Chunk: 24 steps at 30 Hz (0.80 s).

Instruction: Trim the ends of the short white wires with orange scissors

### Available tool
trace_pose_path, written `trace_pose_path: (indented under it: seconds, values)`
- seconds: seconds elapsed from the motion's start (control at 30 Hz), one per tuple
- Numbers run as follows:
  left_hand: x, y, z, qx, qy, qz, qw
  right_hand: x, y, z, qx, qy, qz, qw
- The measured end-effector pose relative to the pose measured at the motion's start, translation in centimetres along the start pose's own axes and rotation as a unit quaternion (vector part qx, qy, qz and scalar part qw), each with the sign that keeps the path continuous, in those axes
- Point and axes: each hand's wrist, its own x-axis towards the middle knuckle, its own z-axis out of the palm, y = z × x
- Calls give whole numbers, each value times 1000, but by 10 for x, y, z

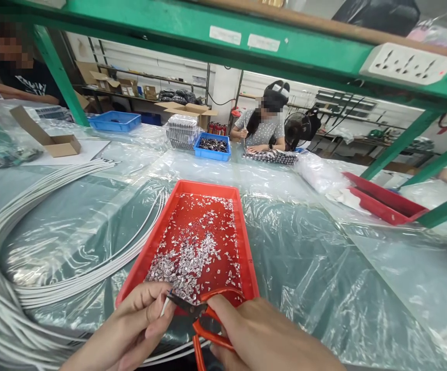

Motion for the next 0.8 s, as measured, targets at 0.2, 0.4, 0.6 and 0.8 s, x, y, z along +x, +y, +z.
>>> trace_pose_path:
  seconds: [0.2, 0.4, 0.6, 0.8]
  values:
    - [1, 5, -1, -46, -23, 10, 999, 19, 8, 11, 155, 99, 71, 980]
    - [1, 1, 8, 117, 99, 34, 988, 53, -9, 47, 416, 256, 59, 870]
    - [2, 2, 15, 216, 170, 48, 960, 57, -8, 75, 357, 389, -2, 849]
    - [9, 6, 15, 257, 179, 55, 948, 63, 0, 63, 357, 377, -12, 855]
